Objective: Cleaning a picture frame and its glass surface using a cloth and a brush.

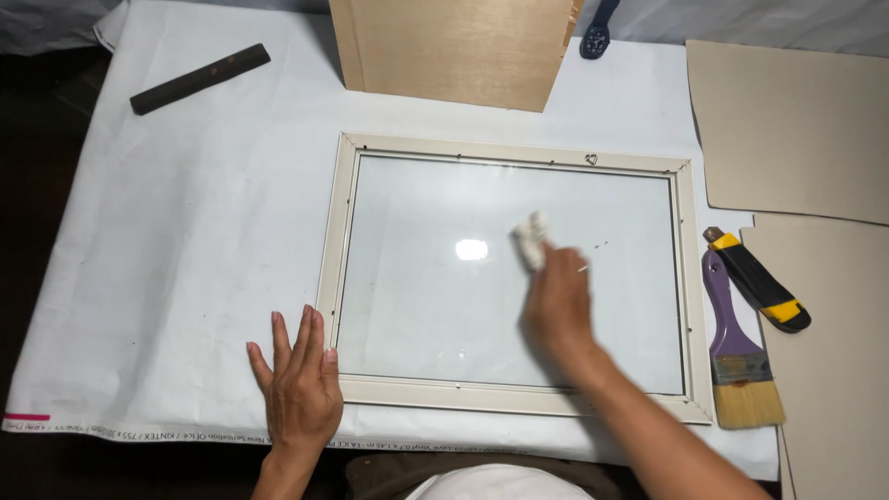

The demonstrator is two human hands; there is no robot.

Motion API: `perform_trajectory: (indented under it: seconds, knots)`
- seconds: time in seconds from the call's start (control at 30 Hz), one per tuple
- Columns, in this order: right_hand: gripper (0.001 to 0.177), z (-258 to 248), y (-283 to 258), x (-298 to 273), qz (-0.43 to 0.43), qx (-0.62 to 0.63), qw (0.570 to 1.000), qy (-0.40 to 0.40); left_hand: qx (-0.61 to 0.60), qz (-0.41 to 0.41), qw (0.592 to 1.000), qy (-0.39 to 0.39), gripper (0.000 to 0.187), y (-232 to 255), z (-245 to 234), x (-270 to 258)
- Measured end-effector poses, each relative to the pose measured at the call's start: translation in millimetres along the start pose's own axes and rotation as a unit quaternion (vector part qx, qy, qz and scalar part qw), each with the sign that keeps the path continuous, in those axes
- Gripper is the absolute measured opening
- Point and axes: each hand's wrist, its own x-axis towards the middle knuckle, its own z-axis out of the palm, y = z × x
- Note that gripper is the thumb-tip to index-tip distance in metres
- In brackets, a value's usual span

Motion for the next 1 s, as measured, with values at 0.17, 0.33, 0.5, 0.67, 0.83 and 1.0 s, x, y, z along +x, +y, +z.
perform_trajectory:
  seconds: [0.17, 0.33, 0.5, 0.67, 0.83, 1.0]
  knots:
    - [0.044, 46, -111, -45, -0.087, 0.132, 0.975, -0.159, 0.010, 0.009, 1.000, 0.002, 0.054, -6, 6, -2]
    - [0.032, -1, -98, -4, 0.088, 0.322, 0.833, -0.441, 0.003, 0.031, 0.999, -0.023, 0.062, -18, 0, 1]
    - [0.053, -75, 52, 31, 0.313, 0.138, 0.939, 0.010, 0.017, 0.110, 0.991, -0.072, 0.128, -31, -13, -4]
    - [0.038, -39, 99, 59, 0.324, -0.077, 0.942, -0.035, 0.065, 0.138, 0.985, -0.076, 0.139, -40, 2, -10]
    - [0.029, 31, -37, 60, 0.286, -0.022, 0.955, -0.074, 0.055, 0.133, 0.987, -0.067, 0.133, -38, 3, -13]
    - [0.065, 72, -133, -7, -0.185, 0.062, 0.974, -0.119, 0.059, 0.147, 0.986, -0.052, 0.139, -41, 7, -10]
